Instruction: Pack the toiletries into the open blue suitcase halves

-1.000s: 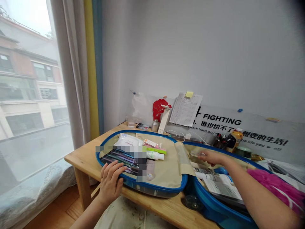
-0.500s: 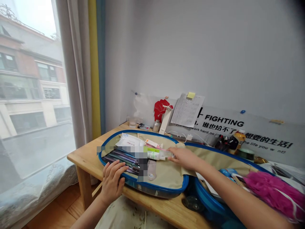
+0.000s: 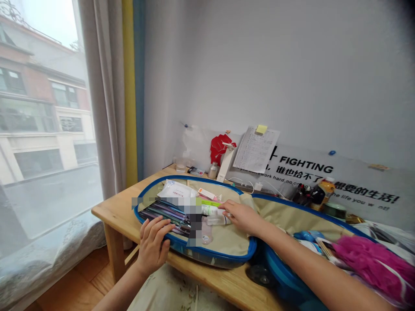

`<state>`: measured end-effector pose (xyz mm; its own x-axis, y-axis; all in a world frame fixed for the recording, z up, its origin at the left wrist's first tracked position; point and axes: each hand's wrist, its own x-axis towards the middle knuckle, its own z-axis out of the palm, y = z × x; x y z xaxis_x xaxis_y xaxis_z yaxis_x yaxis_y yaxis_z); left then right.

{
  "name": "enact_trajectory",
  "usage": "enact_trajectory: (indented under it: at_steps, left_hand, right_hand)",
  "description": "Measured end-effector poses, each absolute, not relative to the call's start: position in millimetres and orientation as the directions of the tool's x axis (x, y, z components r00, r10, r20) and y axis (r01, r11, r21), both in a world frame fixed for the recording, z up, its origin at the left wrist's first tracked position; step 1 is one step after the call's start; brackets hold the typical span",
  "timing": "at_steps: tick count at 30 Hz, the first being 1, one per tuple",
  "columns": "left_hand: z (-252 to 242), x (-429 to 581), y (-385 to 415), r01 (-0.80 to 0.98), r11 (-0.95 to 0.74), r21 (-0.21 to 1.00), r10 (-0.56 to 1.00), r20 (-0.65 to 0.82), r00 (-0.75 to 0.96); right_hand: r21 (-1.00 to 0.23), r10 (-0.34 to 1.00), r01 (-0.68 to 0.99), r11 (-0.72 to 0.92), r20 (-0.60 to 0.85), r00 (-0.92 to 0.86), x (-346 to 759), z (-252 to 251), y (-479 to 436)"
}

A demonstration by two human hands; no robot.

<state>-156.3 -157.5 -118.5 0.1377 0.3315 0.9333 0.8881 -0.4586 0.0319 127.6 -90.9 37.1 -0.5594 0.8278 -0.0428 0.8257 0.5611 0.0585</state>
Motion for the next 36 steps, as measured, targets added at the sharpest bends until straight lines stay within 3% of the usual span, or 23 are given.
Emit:
enact_trajectory:
  at_steps: [9,14,22,36]
  left_hand:
    - [-118,-156,-157,0.888,-0.458,0.023,0.324,0.935,0.142]
    - [-120,-157,-157,0.895,-0.446,0.022,0.337,0.93,0.145]
    - [-118,-157,-157,0.887,-0.461,0.021,0.325,0.934,0.146]
    - [-114,-155,-158,0.89,-0.456,0.006,0.309,0.939,0.152]
  right_hand:
    - [0.223,0.899,0.871,0.437,-0.068,-0.433,139,43,-94]
    - [0.227,0.881,0.852,0.472,-0.11,-0.459,134,41,-96]
    - [0.087,0.794,0.795,0.601,-0.176,-0.581,127,37,-102]
    - [-0.205,0.724,0.728,0.654,-0.108,-0.681,123,28,-97]
